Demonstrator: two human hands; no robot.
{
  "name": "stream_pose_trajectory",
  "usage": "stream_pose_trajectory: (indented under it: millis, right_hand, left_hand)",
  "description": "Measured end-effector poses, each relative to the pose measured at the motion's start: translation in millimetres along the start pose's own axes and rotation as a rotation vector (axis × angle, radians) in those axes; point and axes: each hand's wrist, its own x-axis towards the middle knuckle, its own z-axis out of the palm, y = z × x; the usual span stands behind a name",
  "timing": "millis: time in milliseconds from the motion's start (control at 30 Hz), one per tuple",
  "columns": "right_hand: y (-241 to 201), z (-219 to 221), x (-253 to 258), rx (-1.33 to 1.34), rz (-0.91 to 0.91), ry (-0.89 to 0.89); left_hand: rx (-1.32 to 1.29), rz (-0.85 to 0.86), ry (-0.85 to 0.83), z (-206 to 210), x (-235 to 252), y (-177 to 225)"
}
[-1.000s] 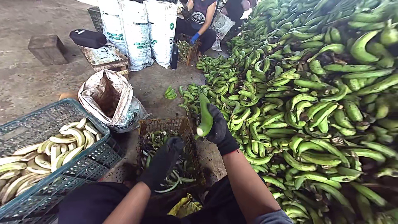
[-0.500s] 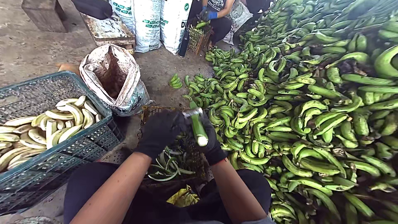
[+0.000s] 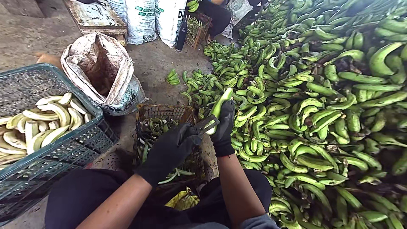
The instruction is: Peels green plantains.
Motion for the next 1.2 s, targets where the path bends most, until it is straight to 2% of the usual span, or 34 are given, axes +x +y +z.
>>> stream_pose_trajectory:
  millis: [67,167,233,300,367,400,467,600,700,767,833,900,933,1000,1033,1100,1200]
  right_hand:
    - [1,3,-4,0.002,0.026,-0.078]
    - [20,0,-18,0.121,0.030,-0.379]
    - [33,1,-31,0.308,0.195,-0.529]
    - [36,-1,-38,0.558,0.450,-0.680]
    - [31,-2,-37,0.667,0.597,-0.695]
    - [29,-4,-34,0.627,0.564,-0.659]
    - [21,-4,-26,0.433,0.348,-0.524]
    - [9,7,-8,0.185,-0.005,-0.116]
    - [-12,21,-1,0.122,-0.023,0.210]
    - [-19,25,3,0.063,-0.022,0.276]
    - [-19,19,-3,-0.037,0.016,0.154]
    - [-7,3,-11,0.004,0.041,-0.207]
    - [-1,-4,-14,0.105,0.106,-0.409]
    - [3,-8,-18,0.362,0.400,-0.691]
    - [4,-12,-19,0.407,0.504,-0.791]
    - [4,-21,-18,0.404,0.563,-0.855]
    - [-1,-29,-17,0.403,0.513,-0.876]
  left_hand:
    - [0.043,0.011,0.017,-3,4,-1]
    - [0.162,0.052,0.079,-6,21,-17]
    - [0.256,0.083,0.182,-10,34,-39]
    - [0.256,0.032,0.250,-19,42,-50]
    - [0.197,-0.037,0.289,-28,40,-47]
    - [0.183,-0.058,0.294,-30,38,-44]
    - [0.172,-0.044,0.282,-24,34,-37]
    - [0.114,0.016,0.187,0,13,-14]
    - [0.169,0.067,0.249,16,1,-3]
    - [0.228,0.096,0.303,19,1,-3]
    - [0.274,0.110,0.312,14,7,-6]
    - [0.312,0.100,0.310,3,18,-15]
    - [0.335,0.099,0.312,-4,24,-21]
    - [0.378,0.142,0.320,-16,35,-36]
    - [0.381,0.165,0.310,-20,37,-41]
    - [0.358,0.206,0.271,-22,39,-47]
    - [0.319,0.271,0.221,-20,46,-55]
